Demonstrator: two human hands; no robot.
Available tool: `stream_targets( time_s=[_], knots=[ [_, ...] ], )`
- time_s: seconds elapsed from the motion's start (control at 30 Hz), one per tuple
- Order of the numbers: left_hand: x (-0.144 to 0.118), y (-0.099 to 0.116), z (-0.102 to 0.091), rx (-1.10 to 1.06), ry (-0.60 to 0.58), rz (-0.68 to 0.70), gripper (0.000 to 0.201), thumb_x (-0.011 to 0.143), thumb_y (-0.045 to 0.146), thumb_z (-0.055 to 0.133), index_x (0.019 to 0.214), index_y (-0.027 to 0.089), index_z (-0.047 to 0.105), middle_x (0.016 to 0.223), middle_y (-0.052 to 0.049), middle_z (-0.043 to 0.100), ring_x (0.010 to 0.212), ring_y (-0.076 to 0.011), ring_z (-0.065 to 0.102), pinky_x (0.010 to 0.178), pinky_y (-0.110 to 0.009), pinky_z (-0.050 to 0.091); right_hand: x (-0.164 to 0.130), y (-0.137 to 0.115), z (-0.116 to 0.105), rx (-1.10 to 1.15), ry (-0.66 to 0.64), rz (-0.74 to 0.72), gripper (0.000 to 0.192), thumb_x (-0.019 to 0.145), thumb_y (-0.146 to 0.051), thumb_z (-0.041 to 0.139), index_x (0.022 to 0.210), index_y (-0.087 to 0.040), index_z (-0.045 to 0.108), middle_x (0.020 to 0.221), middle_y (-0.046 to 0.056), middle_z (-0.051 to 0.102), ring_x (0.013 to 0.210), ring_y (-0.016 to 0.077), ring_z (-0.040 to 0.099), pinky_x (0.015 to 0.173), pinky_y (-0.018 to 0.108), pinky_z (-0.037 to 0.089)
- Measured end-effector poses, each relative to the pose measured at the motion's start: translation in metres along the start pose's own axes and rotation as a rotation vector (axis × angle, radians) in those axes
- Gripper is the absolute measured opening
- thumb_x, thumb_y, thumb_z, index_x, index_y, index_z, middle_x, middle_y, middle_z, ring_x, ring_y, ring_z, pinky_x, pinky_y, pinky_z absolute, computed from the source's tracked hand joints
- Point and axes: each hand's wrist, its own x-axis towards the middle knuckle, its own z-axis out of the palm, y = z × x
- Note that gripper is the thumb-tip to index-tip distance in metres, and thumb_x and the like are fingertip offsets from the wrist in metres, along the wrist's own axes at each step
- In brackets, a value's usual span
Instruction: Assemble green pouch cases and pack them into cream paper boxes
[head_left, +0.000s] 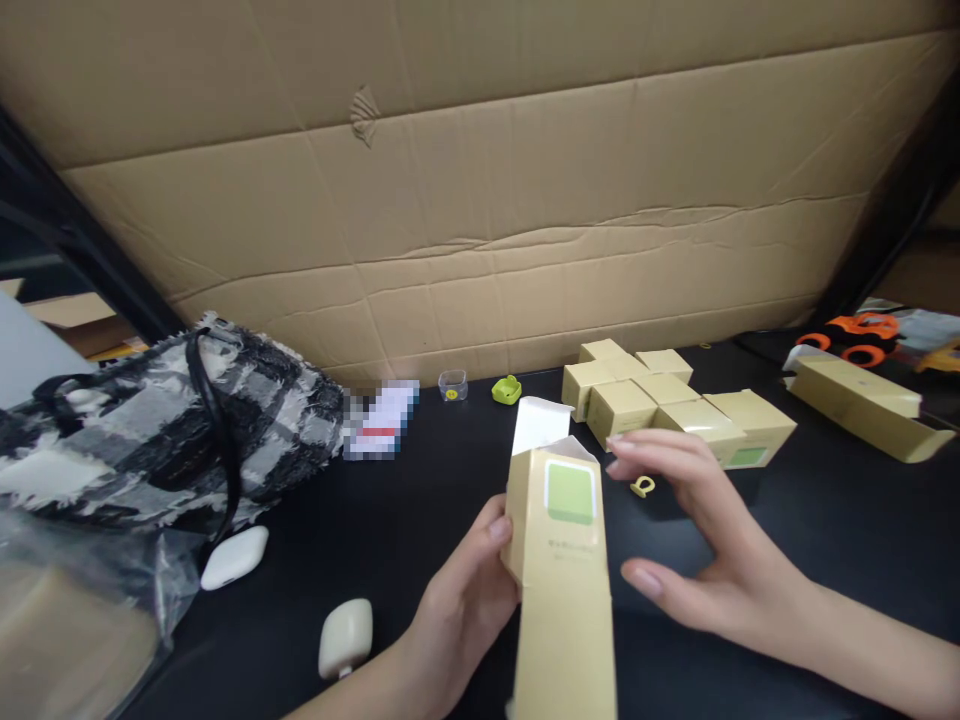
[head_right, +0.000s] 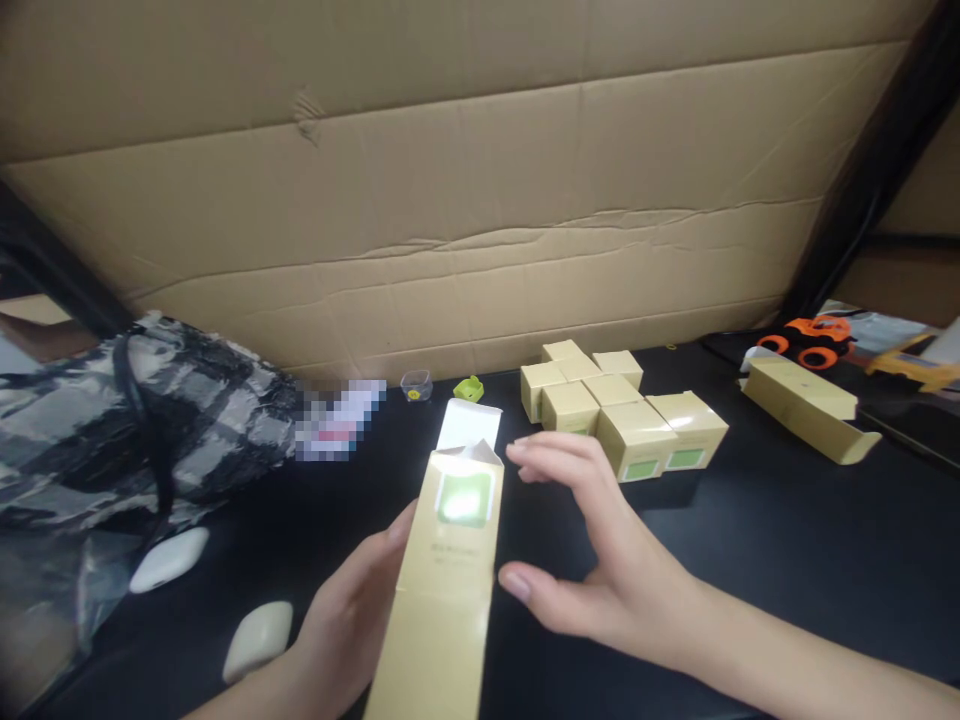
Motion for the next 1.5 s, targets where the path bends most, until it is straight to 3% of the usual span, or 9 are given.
stream_targets(
  time_s=[0.23,0.33,0.53,0.6,0.73,0.87,1.0,1.33,1.5],
  knots=[
    [-0.003,-0.001,-0.002,0.157,-0.017,0.026,0.045,0.076,0.046,0.067,0.116,0.026,0.060,0.118,-0.005,0.066,0.114,-0.0307,0.055,0.092,-0.039,0.041,0.002,-0.003,0.004,0.198,-0.166,0.173,0.047,0.088,-0.023,0.058,0.129,-0.034,0.039,0.119,0.002,0.050,0.113,0.0180,0.048,0.097,0.027,0.044],
    [-0.002,-0.004,-0.004,0.272,-0.015,0.043,0.045,0.075,0.043,0.071,0.115,0.025,0.059,0.119,-0.006,0.065,0.114,-0.0282,0.055,0.089,-0.035,0.044,0.000,-0.004,0.006,0.252,-0.176,0.188,0.047,0.087,-0.023,0.060,0.127,-0.035,0.040,0.125,0.003,0.045,0.121,0.0192,0.044,0.101,0.029,0.041],
    [-0.001,-0.012,-0.007,0.243,-0.022,0.131,0.057,0.077,0.032,0.073,0.122,0.034,0.038,0.119,-0.004,0.064,0.104,-0.0214,0.063,0.078,-0.029,0.049,-0.005,-0.004,0.007,0.323,-0.206,0.273,0.039,0.091,-0.028,0.055,0.126,-0.036,0.040,0.122,0.003,0.050,0.119,0.0206,0.047,0.100,0.035,0.043],
    [-0.001,-0.014,-0.010,0.264,-0.068,0.132,0.045,0.078,0.032,0.072,0.113,0.032,0.044,0.116,-0.003,0.065,0.099,-0.0197,0.064,0.075,-0.027,0.049,-0.006,-0.002,0.009,0.354,-0.170,0.301,0.034,0.092,-0.031,0.054,0.123,-0.034,0.042,0.118,0.004,0.051,0.115,0.0207,0.050,0.097,0.035,0.045],
    [-0.002,-0.017,-0.014,0.299,-0.128,0.116,0.042,0.077,0.037,0.073,0.109,0.032,0.047,0.104,0.001,0.064,0.090,-0.0139,0.063,0.074,-0.024,0.048,-0.004,0.002,0.015,0.395,0.071,0.395,0.038,0.091,-0.035,0.055,0.126,-0.034,0.041,0.128,0.006,0.047,0.118,0.0209,0.048,0.095,0.035,0.048],
    [-0.003,-0.019,-0.018,0.389,-0.157,0.059,0.046,0.075,0.043,0.073,0.111,0.030,0.046,0.103,-0.001,0.060,0.088,-0.0145,0.060,0.076,-0.028,0.047,0.001,0.000,0.013,0.569,-0.036,0.518,0.042,0.091,-0.041,0.054,0.130,-0.030,0.041,0.127,0.010,0.053,0.117,0.0231,0.054,0.096,0.041,0.048],
    [-0.003,-0.021,-0.018,0.418,-0.163,0.092,0.062,0.073,0.041,0.075,0.118,0.035,0.034,0.119,-0.005,0.051,0.097,-0.0202,0.059,0.075,-0.031,0.047,0.007,-0.005,0.006,0.611,-0.106,0.533,0.023,0.091,-0.040,0.055,0.109,-0.026,0.058,0.109,0.006,0.064,0.103,0.0202,0.062,0.087,0.034,0.053],
    [-0.004,-0.021,-0.018,0.489,-0.147,0.081,0.079,0.077,0.040,0.070,0.131,0.041,0.014,0.124,-0.008,0.044,0.103,-0.0256,0.058,0.073,-0.033,0.048,0.008,-0.008,0.004,0.515,-0.133,0.438,0.014,0.090,-0.033,0.058,0.094,-0.023,0.066,0.098,0.006,0.065,0.092,0.0185,0.063,0.082,0.033,0.052],
    [-0.004,-0.022,-0.021,0.535,-0.163,0.072,0.070,0.076,0.041,0.070,0.130,0.039,0.026,0.126,-0.009,0.047,0.102,-0.0255,0.058,0.074,-0.034,0.047,0.007,-0.008,0.004,0.547,-0.122,0.475,0.013,0.087,-0.032,0.062,0.096,-0.022,0.066,0.094,0.005,0.065,0.087,0.0168,0.063,0.078,0.031,0.053]
  ],
)
